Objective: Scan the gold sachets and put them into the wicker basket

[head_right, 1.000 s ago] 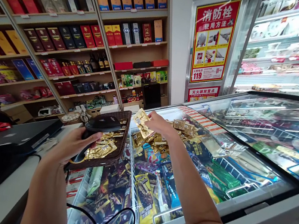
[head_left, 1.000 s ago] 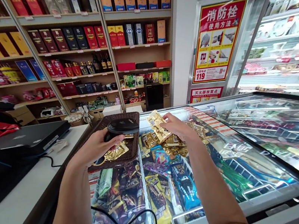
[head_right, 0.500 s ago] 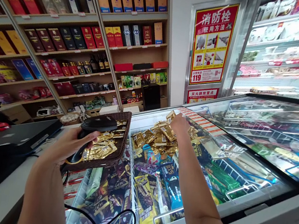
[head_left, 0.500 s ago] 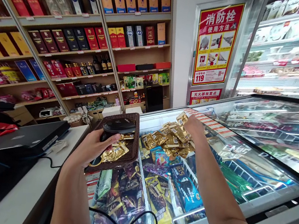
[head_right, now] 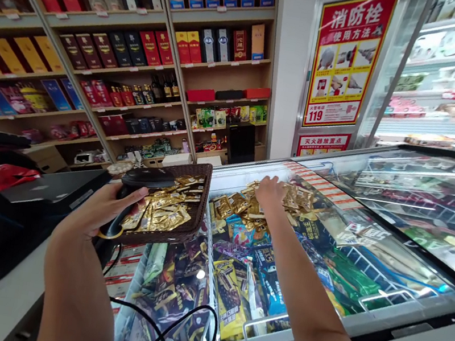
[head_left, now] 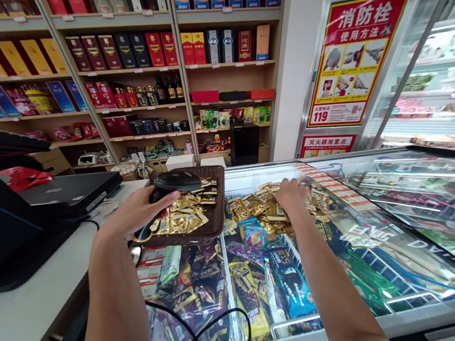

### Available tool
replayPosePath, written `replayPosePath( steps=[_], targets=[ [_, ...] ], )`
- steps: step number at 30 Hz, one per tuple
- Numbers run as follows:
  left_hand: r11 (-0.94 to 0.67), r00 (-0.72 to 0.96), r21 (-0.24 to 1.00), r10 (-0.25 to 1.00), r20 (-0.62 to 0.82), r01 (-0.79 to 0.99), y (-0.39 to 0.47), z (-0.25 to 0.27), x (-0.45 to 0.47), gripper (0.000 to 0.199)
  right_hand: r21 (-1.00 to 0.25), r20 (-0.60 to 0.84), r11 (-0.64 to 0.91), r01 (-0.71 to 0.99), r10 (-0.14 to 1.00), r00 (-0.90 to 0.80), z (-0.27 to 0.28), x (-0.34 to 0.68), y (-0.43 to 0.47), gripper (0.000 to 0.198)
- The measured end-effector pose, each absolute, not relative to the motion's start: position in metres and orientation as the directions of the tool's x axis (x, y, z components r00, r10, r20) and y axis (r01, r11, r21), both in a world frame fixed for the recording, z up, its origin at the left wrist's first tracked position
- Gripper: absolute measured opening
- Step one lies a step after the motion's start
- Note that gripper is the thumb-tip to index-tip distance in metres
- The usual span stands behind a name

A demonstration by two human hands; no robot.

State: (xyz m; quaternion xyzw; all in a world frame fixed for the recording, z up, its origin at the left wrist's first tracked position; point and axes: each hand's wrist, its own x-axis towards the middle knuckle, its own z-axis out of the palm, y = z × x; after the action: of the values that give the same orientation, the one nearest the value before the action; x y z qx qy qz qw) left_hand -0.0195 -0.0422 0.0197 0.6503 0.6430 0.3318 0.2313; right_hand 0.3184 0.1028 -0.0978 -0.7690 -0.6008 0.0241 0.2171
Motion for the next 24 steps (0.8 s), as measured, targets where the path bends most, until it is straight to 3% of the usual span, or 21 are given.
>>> replayPosePath(
  steps=[4,7,10,12,16,19,24],
  targets=[
    [0.023,-0.142,0.714,0.984,0.108,0.7,-0.043,0.016,-0.04,0.054,-0.241,0.262,0.124,0.963,0.963,-0.059,-0.086,0.229,0.081,0.037],
    [0.01,-0.167,0.749,0.977,0.134,0.662,-0.041,0.012,-0.053,0.053,-0.258,0.194,0.402,0.879,0.913,-0.36,-0.085,0.158,0.068,0.029],
    [-0.025,-0.168,0.787,0.972,0.162,0.617,-0.041,0.008,-0.062,0.053,-0.291,0.097,0.496,0.818,0.866,-0.49,-0.085,0.098,0.062,0.02],
    [-0.028,-0.19,0.794,0.965,0.18,0.608,-0.041,0.006,-0.066,0.054,-0.319,0.052,0.524,0.789,0.841,-0.538,-0.085,0.065,0.06,0.024],
    [-0.013,-0.24,0.797,0.95,0.197,0.604,-0.045,0.008,-0.068,0.057,-0.419,0.051,0.487,0.766,0.855,-0.516,-0.088,0.011,0.055,0.057],
    [0.019,-0.258,0.771,0.947,0.19,0.637,-0.048,0.012,-0.065,0.057,-0.499,0.084,0.398,0.769,0.906,-0.415,-0.094,-0.011,0.053,0.049],
    [-0.057,-0.193,0.783,0.956,0.222,0.62,-0.048,0.014,-0.059,0.054,-0.594,0.021,0.3,0.746,0.933,-0.358,-0.1,0.012,0.067,0.034]
  ],
)
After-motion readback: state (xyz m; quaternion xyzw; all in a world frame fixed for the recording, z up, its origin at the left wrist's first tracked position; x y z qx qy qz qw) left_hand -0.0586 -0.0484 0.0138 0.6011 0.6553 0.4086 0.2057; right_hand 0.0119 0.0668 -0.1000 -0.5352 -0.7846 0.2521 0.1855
